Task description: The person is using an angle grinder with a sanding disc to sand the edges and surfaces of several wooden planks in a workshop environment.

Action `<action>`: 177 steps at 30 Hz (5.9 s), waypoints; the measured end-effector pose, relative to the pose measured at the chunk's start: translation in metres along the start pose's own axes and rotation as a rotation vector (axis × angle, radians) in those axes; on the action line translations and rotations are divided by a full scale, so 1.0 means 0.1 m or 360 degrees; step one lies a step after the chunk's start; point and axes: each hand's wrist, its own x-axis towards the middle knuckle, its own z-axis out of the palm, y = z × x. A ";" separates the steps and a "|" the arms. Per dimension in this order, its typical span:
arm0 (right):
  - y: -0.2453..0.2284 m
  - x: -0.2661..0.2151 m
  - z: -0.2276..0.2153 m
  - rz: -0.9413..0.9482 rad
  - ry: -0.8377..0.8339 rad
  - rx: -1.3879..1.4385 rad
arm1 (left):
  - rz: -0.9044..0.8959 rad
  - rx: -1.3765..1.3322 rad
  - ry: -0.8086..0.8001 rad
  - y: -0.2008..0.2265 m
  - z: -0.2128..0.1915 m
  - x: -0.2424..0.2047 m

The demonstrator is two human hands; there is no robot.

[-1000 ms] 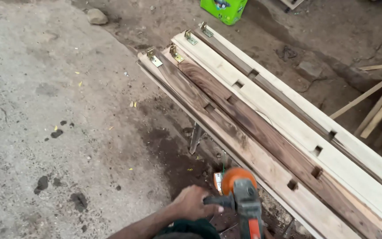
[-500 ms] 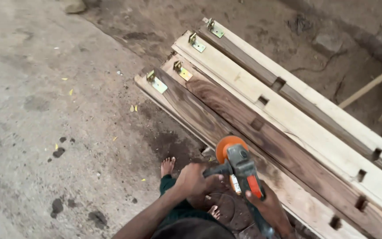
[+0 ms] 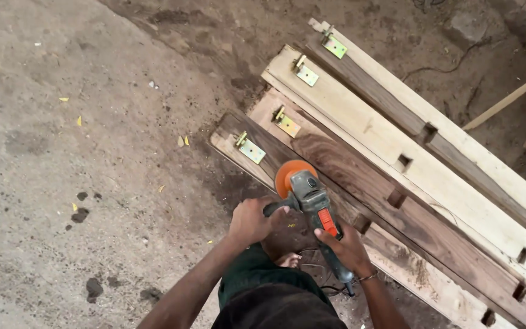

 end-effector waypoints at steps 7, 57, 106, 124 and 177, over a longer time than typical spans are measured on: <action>-0.26 0.29 0.02 0.0290 -0.0132 -0.0058 | -0.0132 0.0051 0.0048 0.02 -0.24 0.19; 0.06 0.06 -0.07 -0.0140 0.0023 0.0011 | 0.0017 -0.0011 0.0172 0.10 -0.24 0.21; -0.06 0.22 -0.08 -0.0094 0.0115 0.0120 | 0.0139 -0.0134 0.0294 -0.02 -0.22 0.40; -0.01 -0.07 0.11 -0.0055 -0.0059 -0.0105 | 0.0010 -0.0147 0.0285 -0.09 -0.30 -0.02; -0.18 -1.03 0.22 0.0304 0.0038 0.0110 | 0.0087 -0.0110 0.0142 -0.11 0.02 -0.40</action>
